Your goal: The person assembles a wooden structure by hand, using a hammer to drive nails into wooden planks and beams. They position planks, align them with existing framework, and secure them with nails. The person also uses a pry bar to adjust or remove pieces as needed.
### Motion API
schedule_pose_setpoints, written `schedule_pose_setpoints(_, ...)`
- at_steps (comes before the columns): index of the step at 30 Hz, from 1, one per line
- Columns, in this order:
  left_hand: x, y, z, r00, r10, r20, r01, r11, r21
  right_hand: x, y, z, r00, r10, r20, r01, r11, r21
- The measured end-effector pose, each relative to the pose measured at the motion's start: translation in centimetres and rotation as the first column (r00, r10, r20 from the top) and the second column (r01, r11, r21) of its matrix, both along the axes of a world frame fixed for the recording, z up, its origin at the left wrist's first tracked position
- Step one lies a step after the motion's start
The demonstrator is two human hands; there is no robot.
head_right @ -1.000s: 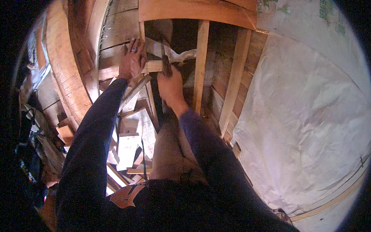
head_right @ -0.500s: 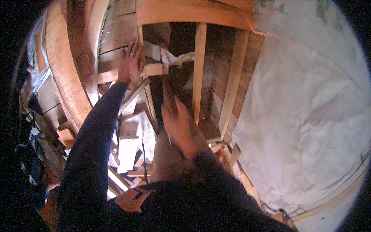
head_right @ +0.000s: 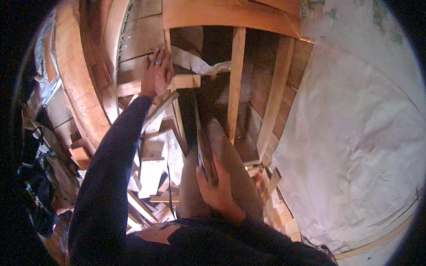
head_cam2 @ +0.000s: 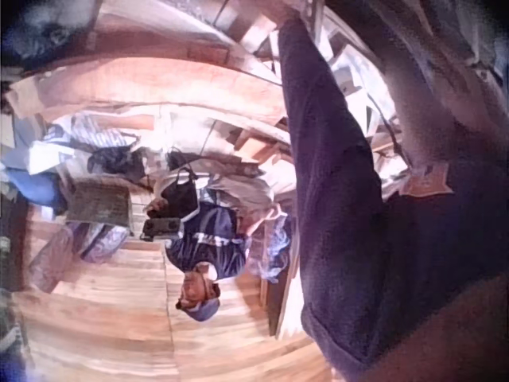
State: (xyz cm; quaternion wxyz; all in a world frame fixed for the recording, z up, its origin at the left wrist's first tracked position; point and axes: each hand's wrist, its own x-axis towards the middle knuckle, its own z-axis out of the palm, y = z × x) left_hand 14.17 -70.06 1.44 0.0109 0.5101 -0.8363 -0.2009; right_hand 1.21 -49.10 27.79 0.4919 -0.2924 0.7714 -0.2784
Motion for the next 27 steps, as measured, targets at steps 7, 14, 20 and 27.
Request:
schedule_pose_setpoints(7,-0.1,0.7,-0.7,0.999,0.004,-0.035,-0.004,1.0,0.005,-1.7,-7.1,-9.6,0.999,-0.004,-0.033,0.012,0.972,0.233)
schedule_pose_setpoints(14,1.3,1.1,-1.2,1.0,0.011,-0.028,-0.013,0.999,-0.049,-1.4,-5.2,-8.0,0.987,0.15,-0.058,-0.148,0.989,0.026)
schedule_pose_setpoints(20,0.0,0.5,-1.3,1.0,0.007,0.011,-0.007,1.0,-0.007,-0.7,-3.2,-4.5,0.98,0.114,-0.165,-0.126,0.99,-0.063)
schedule_pose_setpoints(27,-1.6,-0.4,-0.5,0.997,-0.007,-0.071,0.004,0.999,-0.04,-3.0,-8.5,-10.6,0.995,-0.069,0.068,0.056,0.983,0.176)
